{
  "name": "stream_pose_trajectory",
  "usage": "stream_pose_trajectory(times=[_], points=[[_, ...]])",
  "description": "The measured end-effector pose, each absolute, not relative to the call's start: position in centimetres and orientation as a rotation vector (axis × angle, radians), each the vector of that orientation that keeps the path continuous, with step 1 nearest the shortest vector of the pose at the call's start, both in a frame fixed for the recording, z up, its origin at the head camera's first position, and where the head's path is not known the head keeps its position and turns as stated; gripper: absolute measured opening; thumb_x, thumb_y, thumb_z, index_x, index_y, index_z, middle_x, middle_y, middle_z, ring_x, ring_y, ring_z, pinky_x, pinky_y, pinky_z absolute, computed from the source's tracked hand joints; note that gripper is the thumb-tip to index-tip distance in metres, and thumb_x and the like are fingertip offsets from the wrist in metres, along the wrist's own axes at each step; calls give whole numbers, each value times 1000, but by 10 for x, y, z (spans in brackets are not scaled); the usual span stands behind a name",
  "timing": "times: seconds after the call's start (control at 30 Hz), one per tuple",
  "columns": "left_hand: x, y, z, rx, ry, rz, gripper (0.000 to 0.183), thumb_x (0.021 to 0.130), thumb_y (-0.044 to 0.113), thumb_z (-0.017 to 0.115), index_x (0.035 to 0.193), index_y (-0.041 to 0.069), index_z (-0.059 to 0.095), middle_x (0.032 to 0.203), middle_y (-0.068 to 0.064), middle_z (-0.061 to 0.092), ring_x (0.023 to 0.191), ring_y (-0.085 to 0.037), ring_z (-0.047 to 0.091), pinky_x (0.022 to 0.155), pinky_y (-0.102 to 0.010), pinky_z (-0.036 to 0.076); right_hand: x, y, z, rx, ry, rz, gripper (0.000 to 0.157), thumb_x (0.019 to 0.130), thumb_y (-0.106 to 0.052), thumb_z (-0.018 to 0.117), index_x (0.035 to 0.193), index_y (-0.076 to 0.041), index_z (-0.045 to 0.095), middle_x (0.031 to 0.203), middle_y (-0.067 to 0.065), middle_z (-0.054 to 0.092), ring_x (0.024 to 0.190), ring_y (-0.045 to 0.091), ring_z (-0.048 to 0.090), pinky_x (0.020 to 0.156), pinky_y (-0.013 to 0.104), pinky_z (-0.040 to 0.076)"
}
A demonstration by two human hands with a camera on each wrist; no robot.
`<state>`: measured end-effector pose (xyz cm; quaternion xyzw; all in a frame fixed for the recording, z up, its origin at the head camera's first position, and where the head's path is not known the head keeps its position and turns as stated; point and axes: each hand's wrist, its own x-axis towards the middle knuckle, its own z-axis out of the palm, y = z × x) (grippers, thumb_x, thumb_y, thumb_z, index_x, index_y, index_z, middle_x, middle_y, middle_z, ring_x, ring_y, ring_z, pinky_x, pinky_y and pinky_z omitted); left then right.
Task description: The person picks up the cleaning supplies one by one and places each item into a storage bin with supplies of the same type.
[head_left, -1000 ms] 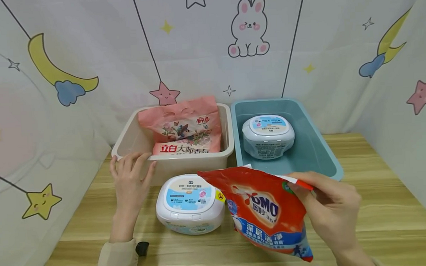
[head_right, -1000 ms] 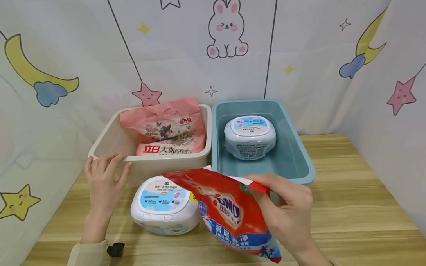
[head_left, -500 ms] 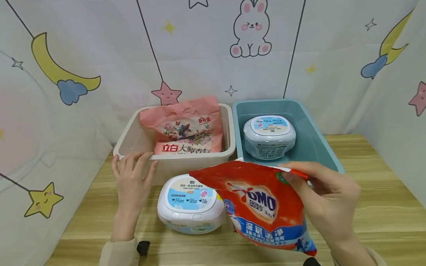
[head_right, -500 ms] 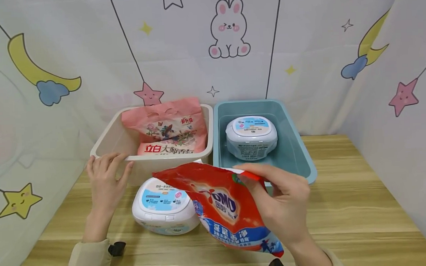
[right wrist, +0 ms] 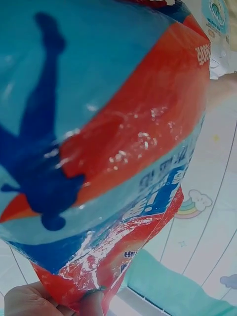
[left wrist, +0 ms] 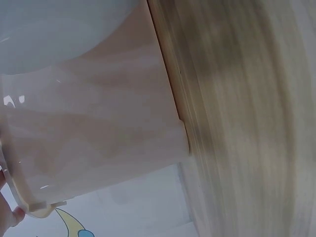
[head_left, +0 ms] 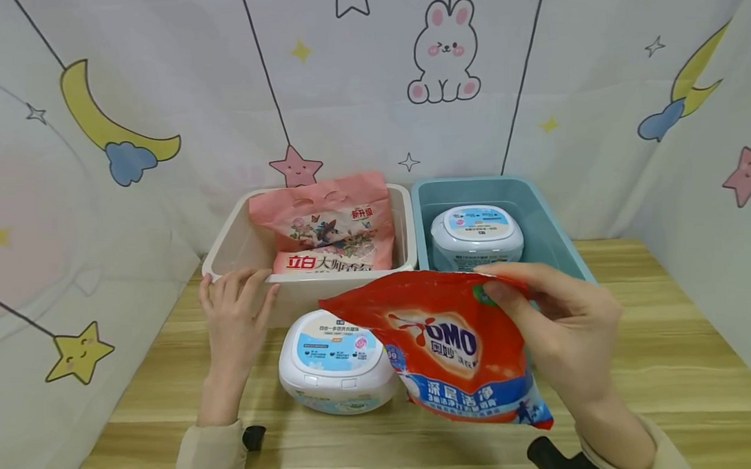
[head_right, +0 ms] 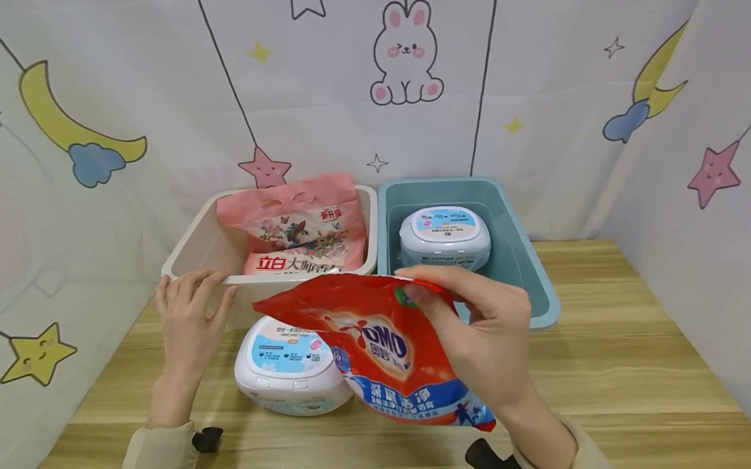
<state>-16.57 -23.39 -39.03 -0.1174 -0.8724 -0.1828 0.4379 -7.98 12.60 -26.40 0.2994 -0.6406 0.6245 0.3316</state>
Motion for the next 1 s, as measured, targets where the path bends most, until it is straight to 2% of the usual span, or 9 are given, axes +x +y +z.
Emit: stream_pose_trajectory(times=[0.47,0.87,1.0], points=[[-167,-233,-392,-281,-2138,-471,27,85,18,71,107,4,66,106,-19,62,106,-39,51,111,-63,19,-87,121,-249,664,-1828,1508,19,81,12,66,99,9,71,97,-6,75,88,10,73,72,22,57],[-168,-233,-393,-288,-2145,-478,27,88,23,68,108,5,66,107,-18,61,107,-39,51,111,-63,19,-101,112,-237,718,-1758,1524,16,82,9,66,98,9,72,93,-5,75,84,12,74,72,23,57],[-168,-234,-393,-290,-2142,-484,29,91,29,64,108,6,66,107,-18,61,107,-39,51,111,-63,18,-106,107,-232,711,-1762,1515,17,83,7,66,99,7,72,93,-5,75,84,12,73,73,24,58]])
